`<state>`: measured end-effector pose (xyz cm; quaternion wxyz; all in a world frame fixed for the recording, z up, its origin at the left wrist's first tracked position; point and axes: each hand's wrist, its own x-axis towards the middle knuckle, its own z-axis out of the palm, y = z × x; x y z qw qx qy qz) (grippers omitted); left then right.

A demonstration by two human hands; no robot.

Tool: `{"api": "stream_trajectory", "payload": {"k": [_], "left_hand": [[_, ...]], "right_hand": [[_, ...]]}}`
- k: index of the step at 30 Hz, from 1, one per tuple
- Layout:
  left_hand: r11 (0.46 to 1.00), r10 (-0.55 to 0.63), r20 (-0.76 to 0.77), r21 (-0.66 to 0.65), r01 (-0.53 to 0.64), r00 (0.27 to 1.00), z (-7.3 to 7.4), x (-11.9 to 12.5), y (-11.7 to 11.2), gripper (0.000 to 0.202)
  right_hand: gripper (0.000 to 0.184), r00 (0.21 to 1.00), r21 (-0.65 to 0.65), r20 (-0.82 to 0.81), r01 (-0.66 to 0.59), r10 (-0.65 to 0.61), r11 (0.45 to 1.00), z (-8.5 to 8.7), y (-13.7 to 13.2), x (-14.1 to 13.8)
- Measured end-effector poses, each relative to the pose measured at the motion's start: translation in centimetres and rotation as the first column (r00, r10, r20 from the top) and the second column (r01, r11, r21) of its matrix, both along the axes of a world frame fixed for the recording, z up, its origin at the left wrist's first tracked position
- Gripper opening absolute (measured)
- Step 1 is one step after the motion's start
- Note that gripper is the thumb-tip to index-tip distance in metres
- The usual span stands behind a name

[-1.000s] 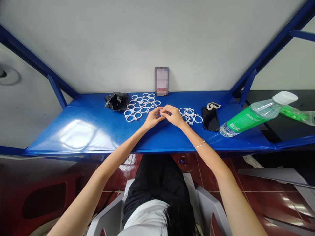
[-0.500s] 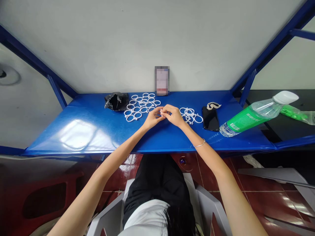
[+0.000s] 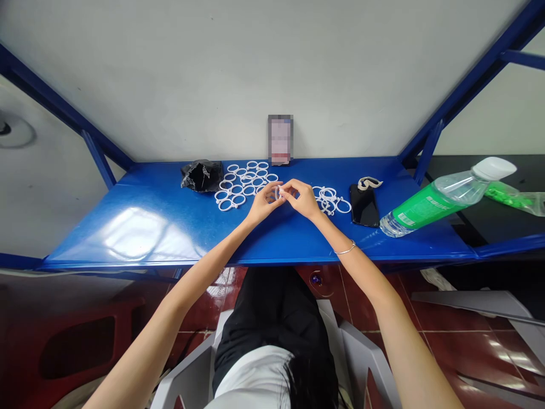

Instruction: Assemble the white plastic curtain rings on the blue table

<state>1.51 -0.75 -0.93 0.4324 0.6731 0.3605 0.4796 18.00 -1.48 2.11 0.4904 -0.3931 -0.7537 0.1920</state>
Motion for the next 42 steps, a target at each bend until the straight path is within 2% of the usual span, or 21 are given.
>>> {"api": "stream_trajectory", "payload": {"k": [4,11,17,23,29,36,42], "left_hand": [[0.996,0.084,-0.005,0.031,-0.084,0.996,0.3,-0.1,-0.2,0.059],[0.958,0.214,-0.055,0.207,-0.198,0.975,0.6,-0.3,-0.2,0.051],[0.91,0.276,-0.144,0.359,-0.209,0.95,0.9,-0.5,-0.3,0.039],[0.872,0.302,-0.235,0.46,-0.169,0.924,1.2,-0.6,-0.6,0.038],[0.873,0.299,-0.247,0.46,-0.16,0.922,1.2,-0.6,-0.6,0.041],[0.867,0.305,-0.241,0.469,-0.165,0.921,1.2,-0.8,-0.3,0.049],[0.847,0.35,-0.278,0.502,-0.175,0.895,1.1,-0.9,-0.1,0.044]], "right_hand": [[0.027,1.0,0.006,-0.007,0.022,-0.022,1.0,-0.1,0.2,0.2],[0.026,0.998,0.023,0.047,0.031,-0.032,0.999,-0.4,0.4,0.2],[0.02,0.99,0.062,0.136,0.027,-0.035,0.998,-0.7,0.5,0.3],[0.017,0.981,0.074,0.185,0.042,-0.055,0.996,-0.8,0.7,0.5],[0.019,0.985,0.077,0.164,0.041,-0.053,0.996,-0.7,0.5,0.5],[0.022,0.987,0.123,0.118,0.095,-0.109,0.988,-0.6,0.6,0.6],[0.02,0.983,0.138,0.144,0.096,-0.116,0.986,-0.7,0.7,0.6]]}}
